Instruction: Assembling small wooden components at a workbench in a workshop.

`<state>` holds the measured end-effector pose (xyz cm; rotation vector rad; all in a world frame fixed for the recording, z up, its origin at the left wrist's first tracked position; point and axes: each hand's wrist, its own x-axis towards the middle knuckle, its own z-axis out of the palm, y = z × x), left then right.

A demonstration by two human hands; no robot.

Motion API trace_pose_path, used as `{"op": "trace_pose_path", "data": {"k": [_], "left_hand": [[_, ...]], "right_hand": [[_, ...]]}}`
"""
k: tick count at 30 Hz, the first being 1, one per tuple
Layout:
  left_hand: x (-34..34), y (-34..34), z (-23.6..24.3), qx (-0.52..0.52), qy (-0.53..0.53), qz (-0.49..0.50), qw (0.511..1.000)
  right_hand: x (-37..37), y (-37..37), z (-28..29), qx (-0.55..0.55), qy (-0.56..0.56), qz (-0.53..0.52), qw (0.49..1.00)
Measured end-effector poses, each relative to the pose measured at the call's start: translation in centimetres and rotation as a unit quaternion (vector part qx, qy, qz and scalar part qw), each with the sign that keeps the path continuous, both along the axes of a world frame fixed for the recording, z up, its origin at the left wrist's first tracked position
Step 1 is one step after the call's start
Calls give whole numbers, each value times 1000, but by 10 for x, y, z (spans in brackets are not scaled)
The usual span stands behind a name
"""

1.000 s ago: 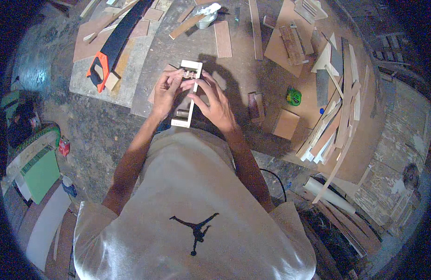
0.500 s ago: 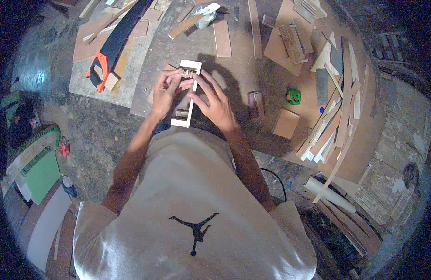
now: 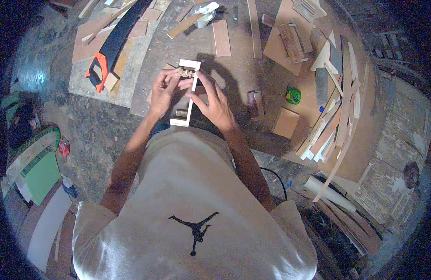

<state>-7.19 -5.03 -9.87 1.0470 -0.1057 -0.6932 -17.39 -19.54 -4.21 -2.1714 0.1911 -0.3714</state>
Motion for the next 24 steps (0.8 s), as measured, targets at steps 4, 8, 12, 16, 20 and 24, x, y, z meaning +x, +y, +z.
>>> {"op": "trace_pose_path", "data": {"k": [4,8,12,16,20,24], "left_hand": [[0,-2,1,-8,1,-4,1000],[-2,-2,2,-6,2,-3,1000],[-1,-2,4,-3,2,-2,1000],[-1,-2,4,-6,-6,-2,1000],[0,-2,7,7,-7,-9,1000],[0,-1,3,-6,-8,-7,1000]], "right_hand": [[0,-3,-3,-25,8,10,1000],[-1,-3,-3,-22,9,7,1000],[-1,-5,-4,-28,4,12,1000],[-1,-4,-5,-25,3,12,1000],[-1,-4,-4,-33,7,10,999],[0,-3,-4,-27,-4,10,1000]]}}
